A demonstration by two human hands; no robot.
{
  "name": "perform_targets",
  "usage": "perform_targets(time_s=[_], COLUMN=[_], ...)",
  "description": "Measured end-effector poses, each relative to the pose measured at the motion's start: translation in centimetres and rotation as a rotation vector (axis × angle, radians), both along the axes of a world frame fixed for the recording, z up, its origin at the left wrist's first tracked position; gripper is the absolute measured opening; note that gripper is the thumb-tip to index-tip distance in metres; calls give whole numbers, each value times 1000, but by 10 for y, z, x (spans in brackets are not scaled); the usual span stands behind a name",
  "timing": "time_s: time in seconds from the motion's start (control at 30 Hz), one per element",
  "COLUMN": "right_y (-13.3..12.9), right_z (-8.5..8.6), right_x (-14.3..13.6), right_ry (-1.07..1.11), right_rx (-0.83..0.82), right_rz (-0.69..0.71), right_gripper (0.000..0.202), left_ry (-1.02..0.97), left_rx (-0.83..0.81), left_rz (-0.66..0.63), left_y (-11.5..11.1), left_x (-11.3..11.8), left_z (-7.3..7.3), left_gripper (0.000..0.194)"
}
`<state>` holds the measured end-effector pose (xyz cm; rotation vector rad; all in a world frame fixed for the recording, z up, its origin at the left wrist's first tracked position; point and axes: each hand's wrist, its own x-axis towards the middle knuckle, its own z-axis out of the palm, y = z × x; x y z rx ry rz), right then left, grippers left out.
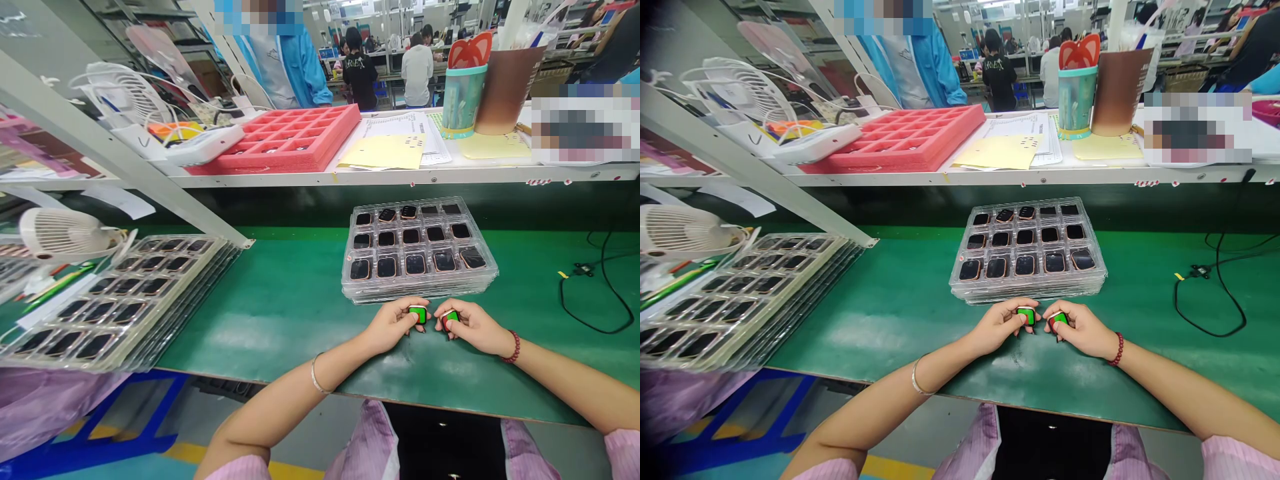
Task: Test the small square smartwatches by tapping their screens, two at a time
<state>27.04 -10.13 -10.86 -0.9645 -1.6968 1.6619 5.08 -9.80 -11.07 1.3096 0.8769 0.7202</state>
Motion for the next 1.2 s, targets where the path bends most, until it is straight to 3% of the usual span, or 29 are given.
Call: perform_targets(time_s=[0.27,0.87,1.2], right_y=[0,0,1], right_z=[-1,4,7], right_x=[0,0,0], right_ry=[21,-1,-38], right_rx=[12,-26,24], right_rz=[11,-6,-25], right_gripper=[21,18,12], left_ry=[-116,-4,-65], left_rx=[-9,36,-6], left_rz=[1,-8,-29], left_y=[0,-2,-1], left_x=[3,2,3], left_z=[-2,1,0], left_gripper=[37,41,43])
